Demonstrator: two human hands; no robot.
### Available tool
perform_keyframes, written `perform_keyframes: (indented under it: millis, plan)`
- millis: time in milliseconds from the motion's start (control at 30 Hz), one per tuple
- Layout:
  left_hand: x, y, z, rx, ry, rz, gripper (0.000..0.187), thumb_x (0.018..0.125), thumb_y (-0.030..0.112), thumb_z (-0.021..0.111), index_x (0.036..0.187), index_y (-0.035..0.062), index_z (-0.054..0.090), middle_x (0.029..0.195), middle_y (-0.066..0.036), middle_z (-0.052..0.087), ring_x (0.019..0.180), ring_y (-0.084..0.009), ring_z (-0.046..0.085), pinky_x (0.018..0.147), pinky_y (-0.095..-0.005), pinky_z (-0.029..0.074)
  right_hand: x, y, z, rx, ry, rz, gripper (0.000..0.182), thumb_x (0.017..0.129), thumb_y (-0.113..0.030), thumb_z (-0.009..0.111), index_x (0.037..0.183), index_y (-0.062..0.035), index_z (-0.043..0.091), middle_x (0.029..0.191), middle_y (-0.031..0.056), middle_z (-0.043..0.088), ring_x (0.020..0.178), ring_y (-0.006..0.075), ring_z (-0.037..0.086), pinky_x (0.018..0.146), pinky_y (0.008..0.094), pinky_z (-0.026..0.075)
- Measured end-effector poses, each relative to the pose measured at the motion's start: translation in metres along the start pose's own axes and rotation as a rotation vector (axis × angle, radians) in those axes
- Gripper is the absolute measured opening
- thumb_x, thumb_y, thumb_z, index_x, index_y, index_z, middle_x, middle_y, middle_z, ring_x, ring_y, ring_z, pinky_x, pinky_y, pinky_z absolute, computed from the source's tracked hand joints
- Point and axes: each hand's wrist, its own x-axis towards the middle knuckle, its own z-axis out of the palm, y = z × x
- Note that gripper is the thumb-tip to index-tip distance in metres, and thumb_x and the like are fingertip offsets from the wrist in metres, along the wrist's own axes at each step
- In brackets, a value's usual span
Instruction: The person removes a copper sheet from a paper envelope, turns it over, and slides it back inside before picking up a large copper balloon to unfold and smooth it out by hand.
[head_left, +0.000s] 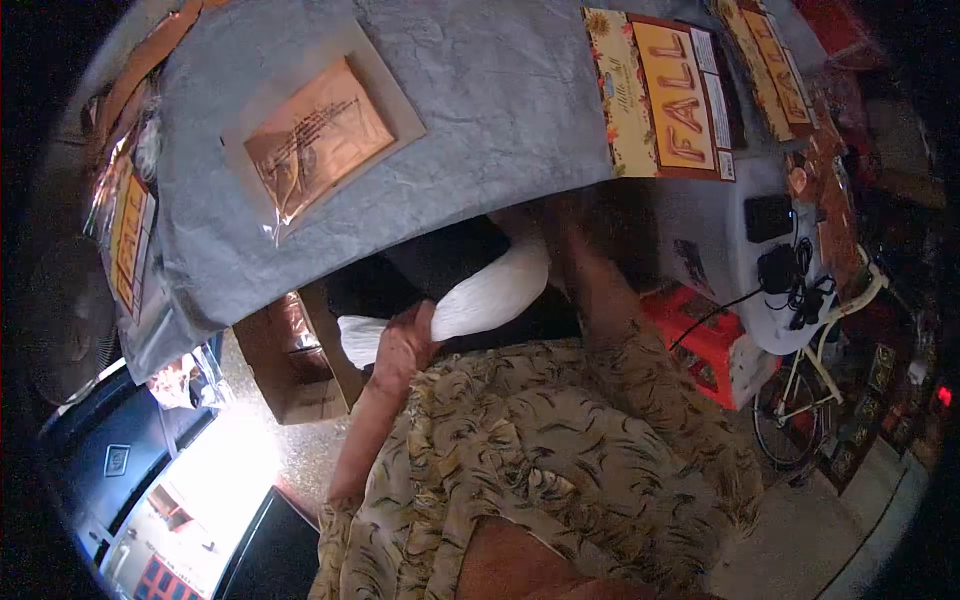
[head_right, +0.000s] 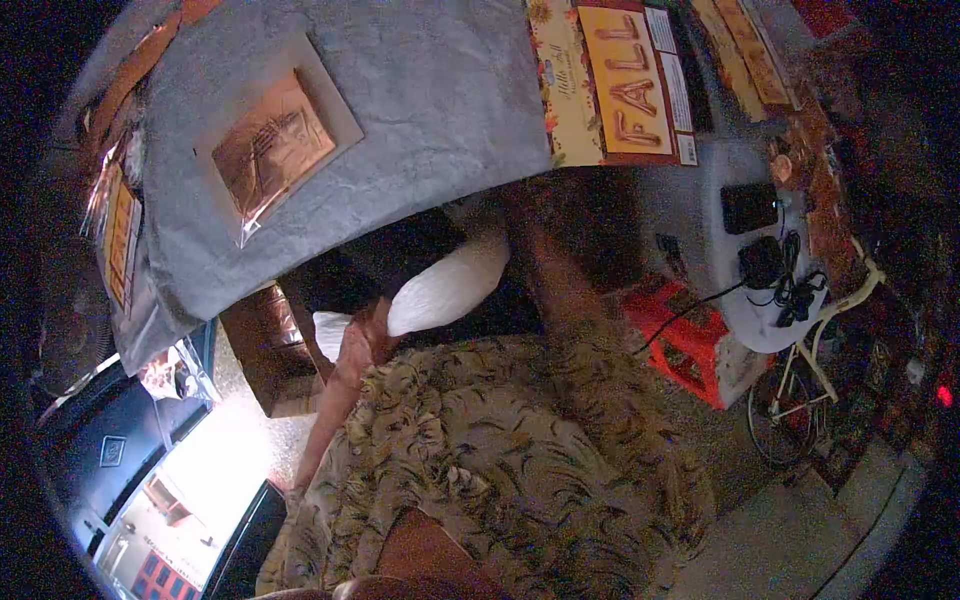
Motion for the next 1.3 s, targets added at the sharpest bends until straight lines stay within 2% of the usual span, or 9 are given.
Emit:
perform_keyframes:
  millis: [133,467,533,867,967,1033,1067,1200,1300]
  plan:
    - [-0.005,-0.009,0.011,-0.041,-0.05,-0.052,0.057,0.076,0.015,0.075,0.127,0.0072,0.052,0.105,-0.024,0.064,0.092,-0.0456,0.065,0.074,-0.0497,0.054,-0.01,0.01,-0.025,0.15,-0.023,0.066,0.032,0.099,-0.03,0.055,0.118,-0.0068,0.069,0.103,0.0144,0.07,0.092,0.0244,0.067,0.081,0.0393,0.055]
    - [-0.002,-0.006,0.009,-0.007,0.013,0.065,0.057,0.069,0.007,0.08,0.119,0.0016,0.053,0.103,-0.022,0.066,0.092,-0.0421,0.067,0.076,-0.0497,0.055,-0.036,0.037,-0.147,0.845,0.111,0.323,0.037,0.102,-0.033,0.05,0.122,-0.0072,0.068,0.107,0.0158,0.069,0.096,0.0271,0.067,0.083,0.042,0.055]
    - [0.001,-0.007,0.012,-0.045,-0.118,-0.069,0.056,0.068,0.008,0.08,0.118,0.0037,0.053,0.102,-0.022,0.066,0.091,-0.0431,0.066,0.075,-0.05,0.055,-0.036,0.04,-0.159,0.859,0.151,0.318,0.038,0.103,-0.034,0.05,0.123,-0.0073,0.067,0.107,0.0161,0.069,0.096,0.0276,0.067,0.084,0.0426,0.055]
    - [0.003,-0.003,0.014,0.014,0.038,0.096,0.048,0.071,0.01,0.08,0.111,0.0025,0.054,0.098,-0.023,0.065,0.094,-0.044,0.064,0.08,-0.0489,0.053,-0.042,0.051,-0.138,0.329,0.0,-0.116,0.076,0.101,-0.062,0.04,0.154,-0.0084,0.032,0.155,0.0136,0.037,0.141,0.035,0.037,0.111,0.0567,0.034]
    - [0.003,-0.021,0.034,-0.133,0.021,0.059,0.048,0.071,0.011,0.08,0.11,0.0019,0.054,0.097,-0.023,0.064,0.092,-0.0437,0.064,0.08,-0.0486,0.053,-0.055,0.031,-0.146,1.0,0.124,0.279,0.082,0.099,-0.067,0.039,0.157,-0.0094,0.029,0.158,0.0134,0.037,0.145,0.036,0.033,0.115,0.0592,0.03]
    - [0.006,-0.009,0.017,-0.104,0.008,0.079,0.047,0.071,0.012,0.08,0.11,0.0026,0.054,0.097,-0.023,0.064,0.092,-0.0425,0.064,0.079,-0.0484,0.053,-0.047,0.088,-0.159,1.18,-0.229,-0.009,0.077,0.101,-0.062,0.039,0.156,-0.0102,0.031,0.159,0.0112,0.036,0.146,0.0328,0.034,0.115,0.059,0.031]
    - [0.008,-0.001,0.008,-0.005,0.004,0.108,0.047,0.071,0.012,0.08,0.109,0.0034,0.054,0.097,-0.022,0.064,0.092,-0.0413,0.064,0.079,-0.0481,0.052,-0.045,0.089,-0.16,1.217,-0.215,-0.031,0.073,0.101,-0.059,0.04,0.154,-0.0093,0.033,0.156,0.0112,0.039,0.143,0.032,0.037,0.113,0.0572,0.032]
    - [0.002,-0.011,0.024,0.023,-0.06,0.033,0.046,0.075,0.023,0.078,0.111,0.0047,0.056,0.098,-0.02,0.065,0.093,-0.039,0.064,0.08,-0.0471,0.052,-0.045,0.072,-0.149,0.394,0.115,0.076,0.059,0.103,-0.046,0.042,0.147,-0.0056,0.042,0.143,0.0114,0.05,0.131,0.0288,0.047,0.108,0.0499,0.039]
    - [0.006,-0.002,-0.005,-0.029,-0.067,0.051,0.064,0.086,0.047,0.071,0.134,0.0084,0.053,0.101,-0.019,0.066,0.097,-0.0389,0.064,0.091,-0.0465,0.05,-0.051,0.047,-0.134,-0.607,-0.025,0.062,0.049,0.104,-0.035,0.044,0.141,-0.0028,0.049,0.133,0.0116,0.058,0.122,0.0264,0.056,0.103,0.0444,0.044]
